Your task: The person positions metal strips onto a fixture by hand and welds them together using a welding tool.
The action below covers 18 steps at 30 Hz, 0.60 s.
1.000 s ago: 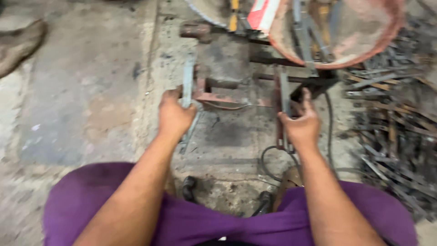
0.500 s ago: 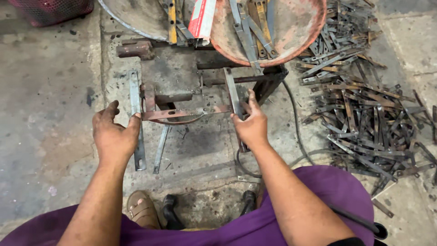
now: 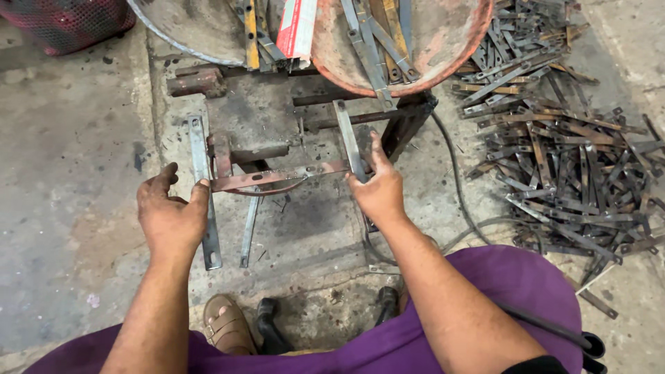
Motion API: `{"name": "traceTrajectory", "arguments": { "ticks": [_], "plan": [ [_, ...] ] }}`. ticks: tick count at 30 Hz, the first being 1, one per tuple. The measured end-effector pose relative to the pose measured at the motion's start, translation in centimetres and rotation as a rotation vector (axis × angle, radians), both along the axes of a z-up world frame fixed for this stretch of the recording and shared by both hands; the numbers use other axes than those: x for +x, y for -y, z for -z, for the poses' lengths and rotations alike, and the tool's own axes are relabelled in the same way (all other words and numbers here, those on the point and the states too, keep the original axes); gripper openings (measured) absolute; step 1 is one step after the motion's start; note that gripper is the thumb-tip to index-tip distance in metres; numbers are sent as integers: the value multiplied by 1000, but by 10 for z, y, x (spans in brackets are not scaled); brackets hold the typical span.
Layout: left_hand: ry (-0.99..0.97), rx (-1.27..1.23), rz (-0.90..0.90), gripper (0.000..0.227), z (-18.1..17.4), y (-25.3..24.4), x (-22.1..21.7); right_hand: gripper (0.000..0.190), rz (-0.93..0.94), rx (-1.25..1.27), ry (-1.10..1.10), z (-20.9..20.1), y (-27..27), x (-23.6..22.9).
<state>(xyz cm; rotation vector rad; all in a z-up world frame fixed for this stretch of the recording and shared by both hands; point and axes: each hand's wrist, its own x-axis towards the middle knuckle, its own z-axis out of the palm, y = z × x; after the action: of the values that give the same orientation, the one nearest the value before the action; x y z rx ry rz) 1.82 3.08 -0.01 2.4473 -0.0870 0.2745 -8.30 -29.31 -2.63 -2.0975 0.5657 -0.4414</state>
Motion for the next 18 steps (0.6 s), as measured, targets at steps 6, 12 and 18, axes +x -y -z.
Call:
{"name": "traceTrajectory", "arguments": {
  "ticks": [6,12,18],
  "plan": [
    [-17,-21,-1,57,-1,0,0,93,-54,-225,198,7,2,-1],
    [-60,-31,-12,59,-2,1,-1,89,-36,-21,129,5,0,0],
    [60,26,33,57,4,-6,0,89,-73,-30,195,8,1,0]
  ]
}}
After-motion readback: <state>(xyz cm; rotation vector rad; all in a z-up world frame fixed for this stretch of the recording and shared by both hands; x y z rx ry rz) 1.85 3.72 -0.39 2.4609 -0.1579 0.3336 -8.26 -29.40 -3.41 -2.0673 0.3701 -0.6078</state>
